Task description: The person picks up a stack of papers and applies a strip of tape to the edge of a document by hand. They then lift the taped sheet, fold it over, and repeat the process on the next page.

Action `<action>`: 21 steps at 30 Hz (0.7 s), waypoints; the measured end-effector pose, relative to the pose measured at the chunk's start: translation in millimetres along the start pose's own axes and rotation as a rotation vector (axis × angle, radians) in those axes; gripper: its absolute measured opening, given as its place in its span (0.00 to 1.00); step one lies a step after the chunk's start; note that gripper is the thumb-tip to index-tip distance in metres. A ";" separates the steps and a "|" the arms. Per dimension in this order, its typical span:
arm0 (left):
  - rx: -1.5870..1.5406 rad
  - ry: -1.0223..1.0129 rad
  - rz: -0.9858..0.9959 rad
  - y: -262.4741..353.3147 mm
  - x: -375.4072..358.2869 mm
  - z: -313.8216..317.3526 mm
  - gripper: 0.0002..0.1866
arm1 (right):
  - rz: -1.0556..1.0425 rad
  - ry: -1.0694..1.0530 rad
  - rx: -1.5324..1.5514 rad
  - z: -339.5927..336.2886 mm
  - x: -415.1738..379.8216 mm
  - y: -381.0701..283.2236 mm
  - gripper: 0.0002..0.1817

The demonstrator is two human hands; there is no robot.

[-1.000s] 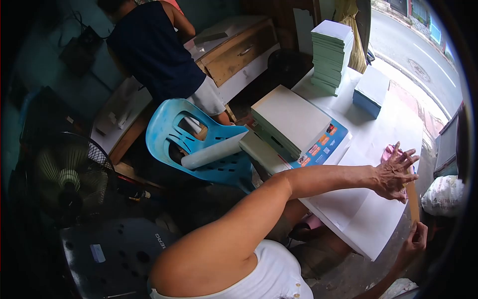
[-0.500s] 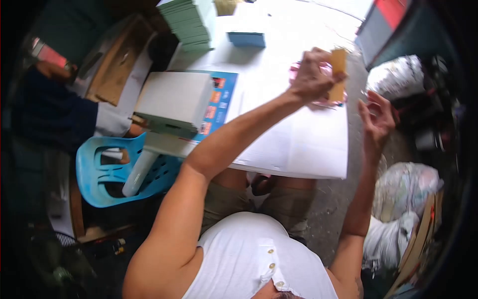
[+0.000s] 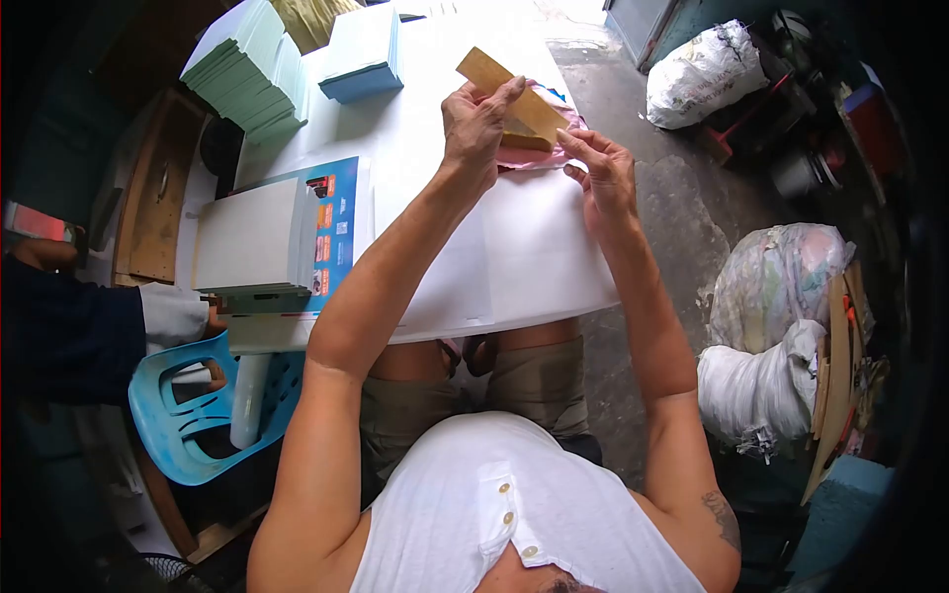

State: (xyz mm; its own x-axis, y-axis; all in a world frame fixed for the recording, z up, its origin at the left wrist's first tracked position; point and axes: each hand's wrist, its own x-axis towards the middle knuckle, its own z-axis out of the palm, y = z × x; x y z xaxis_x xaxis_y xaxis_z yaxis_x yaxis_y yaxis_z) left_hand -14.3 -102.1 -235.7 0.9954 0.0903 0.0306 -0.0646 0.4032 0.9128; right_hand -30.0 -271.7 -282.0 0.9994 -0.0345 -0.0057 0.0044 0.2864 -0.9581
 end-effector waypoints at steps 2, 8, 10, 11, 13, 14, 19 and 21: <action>0.083 0.029 -0.017 -7.3 9.0 -9.4 0.30 | -0.037 0.028 0.016 5.0 2.3 -2.1 0.13; 0.903 0.047 0.711 -14.7 24.3 -41.4 0.45 | 0.000 0.061 -0.208 -13.5 31.9 10.0 0.09; 0.866 -0.326 0.801 -18.7 18.6 -49.0 0.53 | 0.003 0.055 -0.227 -13.4 31.6 10.9 0.09; 0.887 -0.478 0.802 -21.8 15.8 -50.8 0.54 | -0.019 0.053 -0.215 -12.8 30.9 11.1 0.10; 1.125 -0.601 0.918 -17.3 5.4 -45.5 0.54 | -0.064 0.049 -0.191 -11.0 28.6 11.2 0.11; 1.119 -0.653 0.871 -24.2 6.7 -45.1 0.56 | -0.072 0.045 -0.192 -11.2 28.4 12.3 0.12; 1.164 -0.720 0.864 -40.9 11.0 -45.6 0.55 | -0.018 0.019 -0.181 -10.5 25.7 4.0 0.12; 1.200 -0.716 0.852 -42.3 11.4 -47.0 0.55 | -0.040 0.037 -0.174 -7.9 27.0 7.5 0.11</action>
State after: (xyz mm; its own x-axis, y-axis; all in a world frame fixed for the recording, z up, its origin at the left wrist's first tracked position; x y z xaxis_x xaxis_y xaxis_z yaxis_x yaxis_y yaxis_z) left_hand -3.5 -75.3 -293.2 0.5524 -0.6506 0.5211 -0.8322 -0.4671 0.2989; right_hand -3.2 -278.0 -291.6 0.9966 -0.0786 0.0257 0.0346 0.1140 -0.9929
